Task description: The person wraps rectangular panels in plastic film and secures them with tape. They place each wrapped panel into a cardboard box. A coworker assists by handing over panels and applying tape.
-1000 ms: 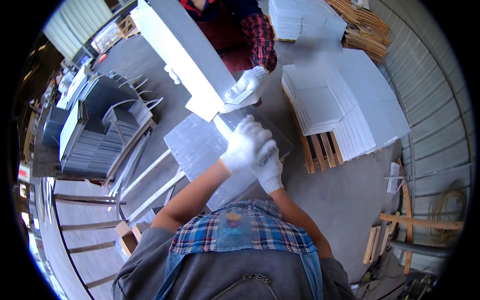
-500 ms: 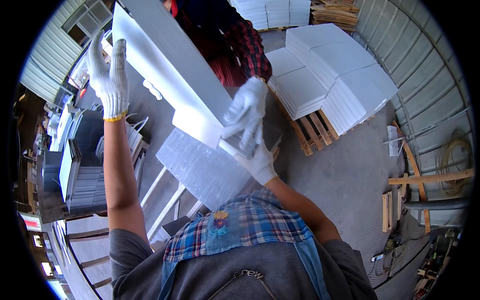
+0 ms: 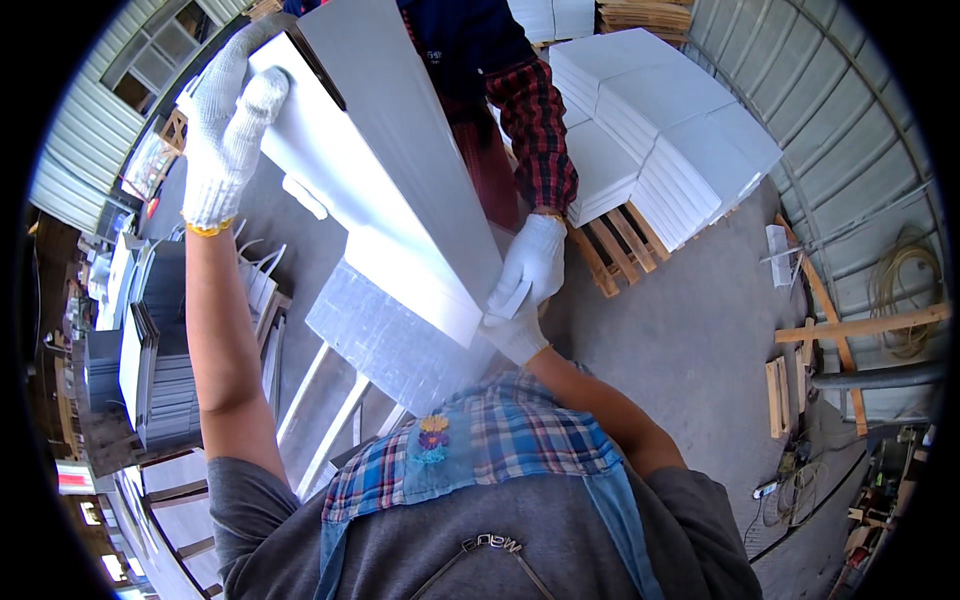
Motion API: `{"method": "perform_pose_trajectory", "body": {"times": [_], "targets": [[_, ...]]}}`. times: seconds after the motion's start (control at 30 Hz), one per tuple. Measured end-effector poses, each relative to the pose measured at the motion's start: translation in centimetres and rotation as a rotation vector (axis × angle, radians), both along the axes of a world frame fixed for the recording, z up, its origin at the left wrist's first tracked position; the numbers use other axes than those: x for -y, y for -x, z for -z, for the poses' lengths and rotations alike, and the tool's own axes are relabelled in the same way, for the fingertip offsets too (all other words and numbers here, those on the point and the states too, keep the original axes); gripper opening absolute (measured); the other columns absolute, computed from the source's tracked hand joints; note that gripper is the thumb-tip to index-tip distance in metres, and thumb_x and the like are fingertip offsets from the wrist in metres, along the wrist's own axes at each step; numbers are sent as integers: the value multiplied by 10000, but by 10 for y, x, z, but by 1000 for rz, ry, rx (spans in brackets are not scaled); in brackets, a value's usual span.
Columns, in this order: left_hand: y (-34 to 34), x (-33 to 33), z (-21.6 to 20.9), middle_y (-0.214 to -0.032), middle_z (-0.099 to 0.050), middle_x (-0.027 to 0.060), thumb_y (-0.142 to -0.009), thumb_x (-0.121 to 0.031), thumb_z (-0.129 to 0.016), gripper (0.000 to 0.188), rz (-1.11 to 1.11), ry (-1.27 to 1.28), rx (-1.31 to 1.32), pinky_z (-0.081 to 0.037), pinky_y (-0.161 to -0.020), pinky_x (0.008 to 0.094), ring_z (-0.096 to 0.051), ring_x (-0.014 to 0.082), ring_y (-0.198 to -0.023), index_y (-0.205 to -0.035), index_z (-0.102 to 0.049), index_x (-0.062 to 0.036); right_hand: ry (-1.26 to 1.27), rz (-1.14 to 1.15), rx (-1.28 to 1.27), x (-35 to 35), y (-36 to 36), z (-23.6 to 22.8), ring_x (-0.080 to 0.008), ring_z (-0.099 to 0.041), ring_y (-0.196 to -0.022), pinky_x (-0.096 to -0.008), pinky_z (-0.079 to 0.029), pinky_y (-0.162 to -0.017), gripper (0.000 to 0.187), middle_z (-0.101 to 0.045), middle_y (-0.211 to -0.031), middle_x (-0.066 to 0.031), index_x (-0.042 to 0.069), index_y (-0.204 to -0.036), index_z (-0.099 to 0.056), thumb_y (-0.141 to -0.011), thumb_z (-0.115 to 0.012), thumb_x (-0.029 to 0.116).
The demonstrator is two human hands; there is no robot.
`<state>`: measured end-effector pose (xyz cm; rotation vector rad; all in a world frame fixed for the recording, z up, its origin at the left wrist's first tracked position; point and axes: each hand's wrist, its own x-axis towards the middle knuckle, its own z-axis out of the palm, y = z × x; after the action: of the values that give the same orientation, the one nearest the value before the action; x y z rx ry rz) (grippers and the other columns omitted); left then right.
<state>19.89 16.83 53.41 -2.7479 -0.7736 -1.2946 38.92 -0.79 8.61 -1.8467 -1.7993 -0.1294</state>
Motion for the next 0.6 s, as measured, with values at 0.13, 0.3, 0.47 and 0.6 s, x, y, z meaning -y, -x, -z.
{"method": "perform_pose_trajectory", "body": {"times": [0.13, 0.3, 0.47, 0.6], "targets": [[24, 0, 8, -1229, -691, 158, -853, -528, -754, 649, 67, 135, -187, -543, -986, 460, -667, 320, -1157, -1325, -645, -96, -36, -32, 55, 3, 1, -23, -318, -583, -1215, -426, -441, -1035, 583, -647, -1250, -145, 58, -1303, -542, -833, -693, 367], [1, 37, 13, -999, -726, 150, -726, -442, -879, 612, 139, -241, -348, -594, -765, 389, -726, 277, -891, -1172, -715, -56, 264, -66, -368, 5, -8, -9, -321, -610, -1166, -413, -471, -991, 530, -658, -1222, -154, 56, -1280, -542, -843, -690, 317], [23, -3, 29, -1040, -725, 169, -732, -425, -880, 602, -29, -58, -359, -603, -752, 396, -741, 280, -881, -1155, -709, -33, 185, 17, -605, 7, 11, -30, -345, -666, -1028, -377, -533, -858, 494, -684, -1123, -167, 34, -1254, -531, -836, -703, 232], [12, 6, 32, -999, -721, 169, -720, -359, -896, 580, 77, -196, -368, -603, -742, 375, -737, 296, -828, -1156, -707, -27, 181, 52, -712, 8, 4, -19, -359, -672, -1010, -389, -544, -842, 511, -689, -1097, -177, 35, -1268, -522, -836, -700, 241]]}}
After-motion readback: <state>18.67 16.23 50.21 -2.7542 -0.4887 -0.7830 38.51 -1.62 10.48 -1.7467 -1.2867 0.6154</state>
